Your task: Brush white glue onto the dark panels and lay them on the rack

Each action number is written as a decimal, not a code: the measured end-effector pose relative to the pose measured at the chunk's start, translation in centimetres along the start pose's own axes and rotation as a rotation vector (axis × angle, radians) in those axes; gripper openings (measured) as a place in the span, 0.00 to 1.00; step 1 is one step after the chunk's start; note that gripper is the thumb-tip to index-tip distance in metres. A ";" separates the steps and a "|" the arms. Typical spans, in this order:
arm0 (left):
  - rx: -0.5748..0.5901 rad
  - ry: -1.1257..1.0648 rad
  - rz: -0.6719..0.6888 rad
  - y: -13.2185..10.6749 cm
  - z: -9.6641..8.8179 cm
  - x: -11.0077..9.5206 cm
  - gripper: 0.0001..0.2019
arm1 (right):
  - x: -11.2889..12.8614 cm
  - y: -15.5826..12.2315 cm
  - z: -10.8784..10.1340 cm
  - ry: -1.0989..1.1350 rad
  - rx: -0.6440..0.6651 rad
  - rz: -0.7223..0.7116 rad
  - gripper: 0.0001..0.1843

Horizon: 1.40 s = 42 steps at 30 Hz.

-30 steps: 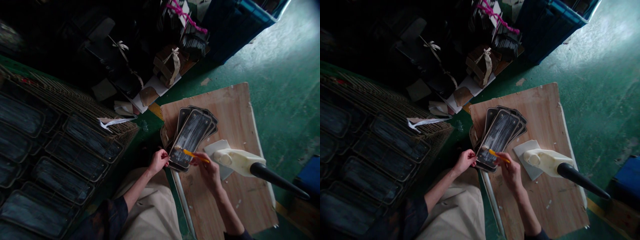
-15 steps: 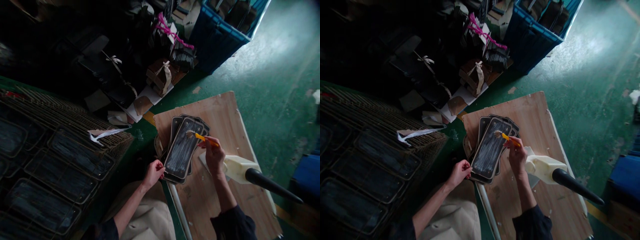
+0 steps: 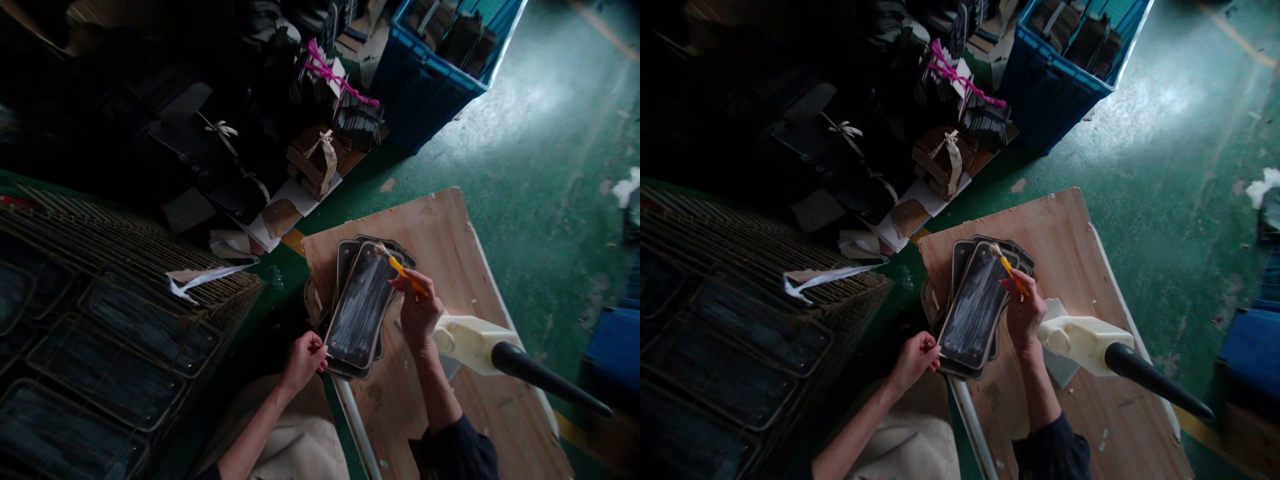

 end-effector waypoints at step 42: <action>-0.058 -0.232 -0.049 -0.8 0.8 0.1 0.18 | -0.8 -8.7 -5.6 -0.112 -0.010 0.148 0.11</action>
Point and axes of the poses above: each hand's wrist, its own y-axis towards the middle knuckle, its own z-axis out of the palm, x = y × z, the point moved 5 cm from there along y, towards the middle knuckle, and after that the axes turned 15 degrees about -y, right-handed, at the moved point
